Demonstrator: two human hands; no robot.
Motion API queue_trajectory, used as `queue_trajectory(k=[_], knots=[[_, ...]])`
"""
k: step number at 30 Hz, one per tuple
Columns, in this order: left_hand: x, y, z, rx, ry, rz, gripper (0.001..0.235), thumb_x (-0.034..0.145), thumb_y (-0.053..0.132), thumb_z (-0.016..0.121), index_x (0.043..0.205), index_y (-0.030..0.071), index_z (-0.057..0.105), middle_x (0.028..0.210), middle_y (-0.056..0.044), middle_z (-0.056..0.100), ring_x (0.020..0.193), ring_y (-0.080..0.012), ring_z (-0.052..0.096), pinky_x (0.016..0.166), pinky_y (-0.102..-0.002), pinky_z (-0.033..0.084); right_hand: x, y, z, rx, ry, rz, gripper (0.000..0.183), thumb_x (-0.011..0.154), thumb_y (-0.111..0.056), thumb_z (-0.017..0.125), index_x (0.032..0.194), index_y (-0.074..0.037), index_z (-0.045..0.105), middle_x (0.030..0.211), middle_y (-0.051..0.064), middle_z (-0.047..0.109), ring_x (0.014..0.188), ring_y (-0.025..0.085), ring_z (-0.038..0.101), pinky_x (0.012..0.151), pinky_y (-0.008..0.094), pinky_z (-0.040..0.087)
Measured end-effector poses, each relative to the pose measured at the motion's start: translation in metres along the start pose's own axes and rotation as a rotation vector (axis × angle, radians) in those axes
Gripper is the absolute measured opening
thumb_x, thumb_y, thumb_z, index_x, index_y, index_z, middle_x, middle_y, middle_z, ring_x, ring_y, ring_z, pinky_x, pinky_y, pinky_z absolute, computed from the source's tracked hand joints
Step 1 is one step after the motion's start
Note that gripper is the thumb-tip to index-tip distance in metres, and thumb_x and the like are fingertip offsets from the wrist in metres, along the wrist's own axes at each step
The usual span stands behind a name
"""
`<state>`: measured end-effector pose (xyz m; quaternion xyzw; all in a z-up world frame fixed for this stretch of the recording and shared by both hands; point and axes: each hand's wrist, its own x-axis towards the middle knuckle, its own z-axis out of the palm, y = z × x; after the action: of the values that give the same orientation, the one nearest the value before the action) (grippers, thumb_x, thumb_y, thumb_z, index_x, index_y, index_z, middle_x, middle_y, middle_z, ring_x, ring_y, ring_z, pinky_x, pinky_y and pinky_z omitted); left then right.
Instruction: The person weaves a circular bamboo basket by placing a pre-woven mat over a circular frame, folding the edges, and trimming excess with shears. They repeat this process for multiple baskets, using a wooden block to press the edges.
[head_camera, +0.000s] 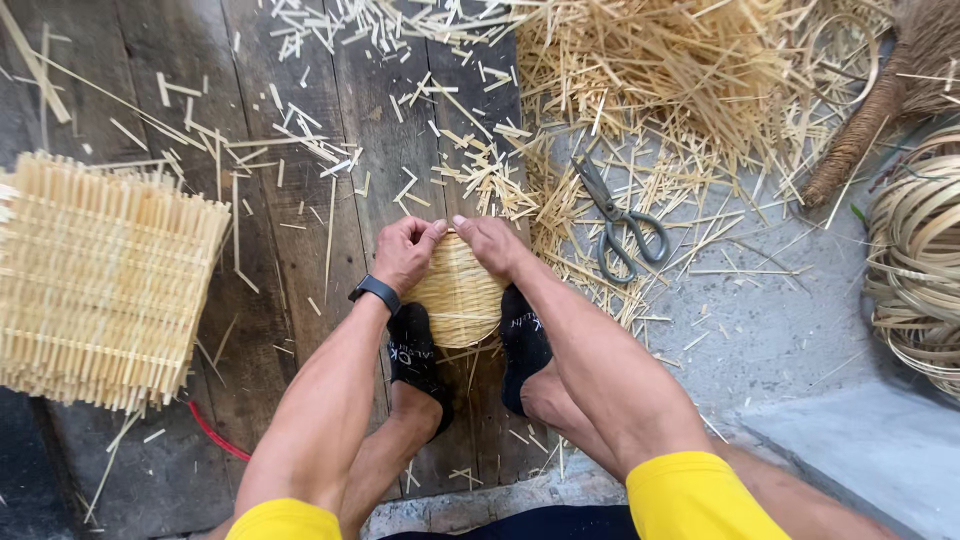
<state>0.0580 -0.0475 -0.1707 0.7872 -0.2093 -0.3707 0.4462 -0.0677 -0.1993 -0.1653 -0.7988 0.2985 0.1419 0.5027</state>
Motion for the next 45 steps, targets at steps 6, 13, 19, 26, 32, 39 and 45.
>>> queue_trajectory(k=[6, 13, 19, 26, 32, 39, 45], knots=[[-0.01, -0.001, 0.002, 0.106, 0.06, 0.03, 0.048, 0.096, 0.049, 0.061, 0.091, 0.003, 0.074, 0.079, -0.012, 0.073, 0.074, -0.0256, 0.068, 0.068, -0.039, 0.053, 0.005, -0.02, 0.008, -0.18, 0.11, 0.1, 0.05, 0.102, -0.04, 0.032, 0.097, -0.003, 0.066, 0.099, 0.019, 0.067, 0.095, 0.034, 0.066, 0.088, 0.051, 0.049], [0.021, -0.038, 0.0, 0.229, -0.198, -0.031, 0.066, 0.103, 0.057, 0.041, 0.089, 0.0, 0.072, 0.084, -0.026, 0.071, 0.079, -0.0424, 0.065, 0.075, -0.047, 0.05, 0.015, -0.046, 0.015, -0.281, -0.023, 0.32, 0.073, 0.109, -0.053, 0.023, 0.082, -0.005, 0.071, 0.08, 0.018, 0.069, 0.078, 0.038, 0.07, 0.074, 0.051, 0.057], [0.017, -0.029, -0.005, 0.067, -0.174, -0.127, 0.072, 0.099, 0.067, 0.047, 0.081, 0.004, 0.075, 0.085, -0.017, 0.075, 0.078, -0.0285, 0.067, 0.075, -0.043, 0.052, 0.003, -0.045, -0.004, 0.165, 0.053, 0.163, 0.055, 0.111, -0.048, 0.024, 0.108, -0.015, 0.068, 0.1, 0.008, 0.065, 0.096, 0.025, 0.054, 0.091, 0.053, 0.048], [-0.044, 0.079, -0.029, 0.362, -0.167, 0.053, 0.045, 0.07, 0.043, 0.092, 0.084, 0.006, 0.07, 0.089, -0.014, 0.077, 0.082, -0.0244, 0.072, 0.076, -0.037, 0.057, -0.135, -0.037, -0.228, -0.593, 0.063, 0.385, 0.054, 0.105, -0.052, 0.042, 0.093, -0.005, 0.065, 0.097, 0.018, 0.07, 0.094, 0.031, 0.069, 0.089, 0.05, 0.053], [-0.102, 0.067, -0.008, 0.61, -0.177, 0.749, 0.03, 0.071, 0.009, 0.08, 0.095, 0.004, 0.063, 0.103, -0.012, 0.065, 0.097, -0.0284, 0.061, 0.08, -0.043, 0.055, -0.216, 0.016, -0.225, -0.854, -0.114, 0.338, 0.049, 0.094, -0.053, 0.057, 0.122, -0.015, 0.071, 0.12, 0.014, 0.07, 0.114, 0.031, 0.066, 0.099, 0.048, 0.051], [-0.137, 0.023, -0.004, 0.722, 0.026, 0.57, 0.031, 0.082, 0.023, 0.078, 0.108, 0.015, 0.061, 0.109, -0.007, 0.062, 0.112, -0.0266, 0.059, 0.1, -0.04, 0.052, -0.151, 0.17, -0.133, -0.533, 0.38, 0.221, 0.055, 0.079, -0.037, 0.083, 0.119, -0.005, 0.064, 0.121, 0.023, 0.062, 0.114, 0.042, 0.06, 0.096, 0.049, 0.048], [-0.106, 0.068, 0.043, 0.709, 0.298, 0.591, 0.101, 0.058, 0.061, 0.086, 0.138, 0.007, 0.054, 0.118, -0.018, 0.056, 0.114, -0.0361, 0.05, 0.102, -0.055, 0.035, -0.111, 0.226, -0.111, -0.321, 0.349, 0.504, 0.079, 0.072, -0.03, 0.088, 0.133, 0.0, 0.048, 0.117, 0.022, 0.066, 0.108, 0.037, 0.069, 0.098, 0.045, 0.054]])
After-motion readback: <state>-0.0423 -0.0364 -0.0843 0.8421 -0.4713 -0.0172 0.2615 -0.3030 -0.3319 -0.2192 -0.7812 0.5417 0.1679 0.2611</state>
